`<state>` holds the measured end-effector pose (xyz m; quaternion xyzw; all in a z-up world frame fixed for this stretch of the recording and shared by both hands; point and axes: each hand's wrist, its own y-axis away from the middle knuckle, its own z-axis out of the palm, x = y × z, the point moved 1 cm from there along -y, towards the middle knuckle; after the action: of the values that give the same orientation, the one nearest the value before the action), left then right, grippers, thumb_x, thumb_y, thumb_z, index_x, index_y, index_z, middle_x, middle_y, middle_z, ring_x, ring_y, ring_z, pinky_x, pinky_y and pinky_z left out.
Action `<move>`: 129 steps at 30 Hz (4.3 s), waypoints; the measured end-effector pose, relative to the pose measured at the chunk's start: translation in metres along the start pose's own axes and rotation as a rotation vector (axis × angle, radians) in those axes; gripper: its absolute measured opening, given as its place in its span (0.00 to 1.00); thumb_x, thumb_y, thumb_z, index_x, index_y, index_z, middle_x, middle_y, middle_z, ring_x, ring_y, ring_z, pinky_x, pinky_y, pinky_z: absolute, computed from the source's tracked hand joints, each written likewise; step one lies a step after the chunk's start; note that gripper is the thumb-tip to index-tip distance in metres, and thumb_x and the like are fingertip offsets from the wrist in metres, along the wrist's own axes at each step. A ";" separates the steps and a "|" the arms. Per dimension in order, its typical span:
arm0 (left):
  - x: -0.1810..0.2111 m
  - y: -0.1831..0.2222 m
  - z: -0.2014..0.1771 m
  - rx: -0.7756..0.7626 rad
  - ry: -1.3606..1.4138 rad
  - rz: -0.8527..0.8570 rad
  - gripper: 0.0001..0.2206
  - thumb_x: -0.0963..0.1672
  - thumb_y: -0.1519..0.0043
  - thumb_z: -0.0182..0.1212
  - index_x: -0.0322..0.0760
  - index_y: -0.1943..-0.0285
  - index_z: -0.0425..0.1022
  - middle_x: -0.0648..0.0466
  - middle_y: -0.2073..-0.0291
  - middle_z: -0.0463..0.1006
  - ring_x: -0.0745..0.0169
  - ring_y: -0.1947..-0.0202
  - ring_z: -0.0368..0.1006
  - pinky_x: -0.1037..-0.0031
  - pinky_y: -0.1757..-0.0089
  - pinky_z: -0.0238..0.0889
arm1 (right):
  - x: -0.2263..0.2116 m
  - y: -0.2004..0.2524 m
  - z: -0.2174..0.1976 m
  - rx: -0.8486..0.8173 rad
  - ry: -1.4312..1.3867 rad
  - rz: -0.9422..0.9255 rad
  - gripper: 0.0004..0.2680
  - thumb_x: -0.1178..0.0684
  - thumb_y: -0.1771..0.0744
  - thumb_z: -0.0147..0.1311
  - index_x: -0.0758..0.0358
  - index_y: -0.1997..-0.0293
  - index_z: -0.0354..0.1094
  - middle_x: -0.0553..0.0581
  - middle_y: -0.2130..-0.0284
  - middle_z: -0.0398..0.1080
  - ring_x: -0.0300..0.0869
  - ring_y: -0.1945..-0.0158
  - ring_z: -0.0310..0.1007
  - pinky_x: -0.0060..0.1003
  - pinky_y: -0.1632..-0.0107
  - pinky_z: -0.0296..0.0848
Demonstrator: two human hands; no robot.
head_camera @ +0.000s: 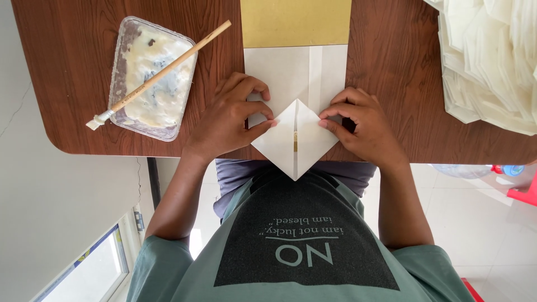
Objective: Apply adhesive with a brush and fold the bottom of a bag to seal it.
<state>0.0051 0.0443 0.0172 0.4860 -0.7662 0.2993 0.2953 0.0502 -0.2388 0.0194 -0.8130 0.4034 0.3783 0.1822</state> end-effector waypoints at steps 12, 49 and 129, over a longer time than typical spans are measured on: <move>-0.002 -0.003 0.005 -0.050 -0.045 -0.014 0.05 0.41 0.46 0.74 0.44 0.66 0.82 0.57 0.59 0.73 0.52 0.53 0.68 0.56 0.50 0.59 | 0.005 0.003 0.014 0.096 0.023 -0.053 0.02 0.53 0.33 0.65 0.51 0.59 0.78 0.48 0.64 0.72 0.42 0.58 0.68 0.37 0.53 0.56; 0.002 0.020 0.019 0.158 -0.078 0.174 0.07 0.38 0.43 0.70 0.46 0.64 0.83 0.61 0.63 0.81 0.59 0.60 0.73 0.64 0.51 0.56 | -0.034 0.014 0.037 0.418 0.220 -0.523 0.04 0.61 0.34 0.63 0.55 0.67 0.79 0.50 0.65 0.79 0.46 0.65 0.76 0.42 0.57 0.71; 0.021 0.076 0.065 0.224 -0.411 0.159 0.21 0.43 0.41 0.50 0.49 0.40 0.80 0.58 0.34 0.76 0.54 0.33 0.69 0.53 0.37 0.48 | -0.012 0.051 0.051 0.316 0.370 -0.240 0.13 0.43 0.29 0.55 0.54 0.42 0.77 0.56 0.44 0.73 0.52 0.42 0.71 0.62 0.33 0.51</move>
<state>-0.0834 0.0103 -0.0223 0.5044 -0.8082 0.2994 0.0530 -0.0188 -0.2335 -0.0042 -0.8718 0.3845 0.1311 0.2736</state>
